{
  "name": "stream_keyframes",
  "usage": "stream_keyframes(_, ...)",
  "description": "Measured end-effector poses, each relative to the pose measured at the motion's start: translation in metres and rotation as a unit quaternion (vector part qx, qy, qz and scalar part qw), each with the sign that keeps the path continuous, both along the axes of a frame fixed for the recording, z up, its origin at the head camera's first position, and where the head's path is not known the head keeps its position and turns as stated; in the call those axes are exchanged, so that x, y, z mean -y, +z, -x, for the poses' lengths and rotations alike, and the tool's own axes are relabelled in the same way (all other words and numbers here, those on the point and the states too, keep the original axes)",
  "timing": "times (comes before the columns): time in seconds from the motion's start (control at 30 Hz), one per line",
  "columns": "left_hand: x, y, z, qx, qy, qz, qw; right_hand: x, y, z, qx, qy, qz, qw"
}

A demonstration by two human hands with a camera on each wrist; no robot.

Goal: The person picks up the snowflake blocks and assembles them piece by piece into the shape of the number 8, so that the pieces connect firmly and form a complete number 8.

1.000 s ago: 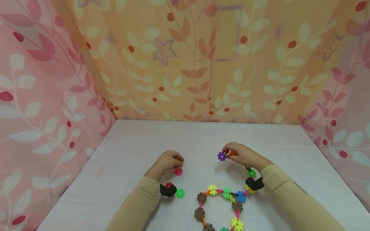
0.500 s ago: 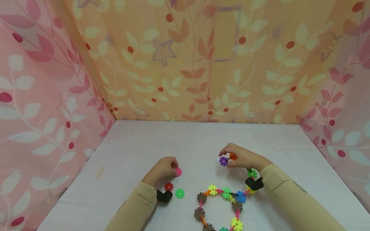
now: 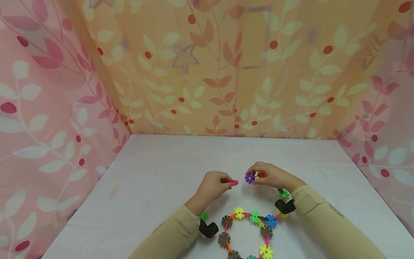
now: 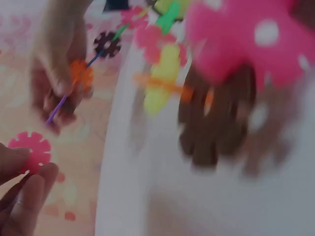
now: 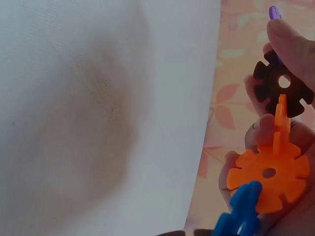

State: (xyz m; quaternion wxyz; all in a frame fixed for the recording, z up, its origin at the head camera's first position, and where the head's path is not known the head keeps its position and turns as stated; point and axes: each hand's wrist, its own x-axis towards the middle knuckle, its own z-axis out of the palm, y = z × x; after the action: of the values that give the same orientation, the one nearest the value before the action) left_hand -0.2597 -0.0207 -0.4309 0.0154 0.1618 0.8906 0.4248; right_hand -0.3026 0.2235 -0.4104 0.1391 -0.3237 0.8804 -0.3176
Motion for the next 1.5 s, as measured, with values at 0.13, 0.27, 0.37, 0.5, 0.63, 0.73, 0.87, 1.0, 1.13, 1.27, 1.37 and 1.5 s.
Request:
stream_keyframes(0.13, -0.018, 0.001, -0.005, -0.063, 0.002, 0.012, 0.998, 0.001, 0.0, 0.002, -0.002, -0.003, 0.01, 1.0)
stream_keyframes(0.27, -0.027, 0.0, -0.005, -0.119, 0.014, 0.026, 0.9925, 0.002, 0.0, 0.002, 0.003, -0.013, 0.021, 1.0)
stream_keyframes(0.37, -0.03, -0.001, -0.004, -0.167, 0.02, 0.037, 0.985, 0.002, 0.0, 0.002, 0.003, -0.021, 0.019, 1.0)
stream_keyframes(0.5, -0.033, -0.004, -0.002, -0.215, 0.029, 0.049, 0.975, 0.001, 0.001, 0.002, 0.005, -0.027, 0.016, 0.999)
stream_keyframes(0.63, -0.033, -0.005, -0.003, -0.227, 0.038, 0.054, 0.9716, 0.003, 0.002, 0.002, 0.01, -0.032, 0.02, 0.999)
stream_keyframes(0.73, -0.033, -0.004, -0.004, -0.232, 0.04, 0.054, 0.9705, 0.004, 0.002, 0.001, 0.01, -0.036, 0.024, 0.999)
stream_keyframes(0.87, -0.032, -0.002, -0.006, -0.256, 0.042, 0.063, 0.9639, 0.005, 0.002, 0.001, 0.007, -0.039, 0.026, 0.999)
stream_keyframes(1.0, -0.033, -0.003, -0.006, -0.27, 0.043, 0.076, 0.9589, 0.008, 0.002, 0.001, 0.009, -0.034, 0.026, 0.999)
stream_keyframes(1.13, -0.035, -0.003, -0.008, -0.263, 0.039, 0.075, 0.9612, 0.01, 0.002, 0.0, 0.009, -0.032, 0.019, 0.999)
stream_keyframes(1.27, -0.037, -0.001, -0.01, -0.256, 0.043, 0.067, 0.9634, 0.01, 0.001, 0.0, -0.003, -0.021, 0.015, 1.0)
stream_keyframes(1.37, -0.038, -0.002, -0.011, -0.254, 0.043, 0.066, 0.964, 0.01, 0.0, 0.001, -0.015, 0.001, 0.021, 1.0)
stream_keyframes(1.5, -0.039, -0.004, -0.012, -0.244, 0.039, 0.065, 0.9668, 0.011, 0.001, 0.0, -0.024, 0.016, 0.016, 0.999)
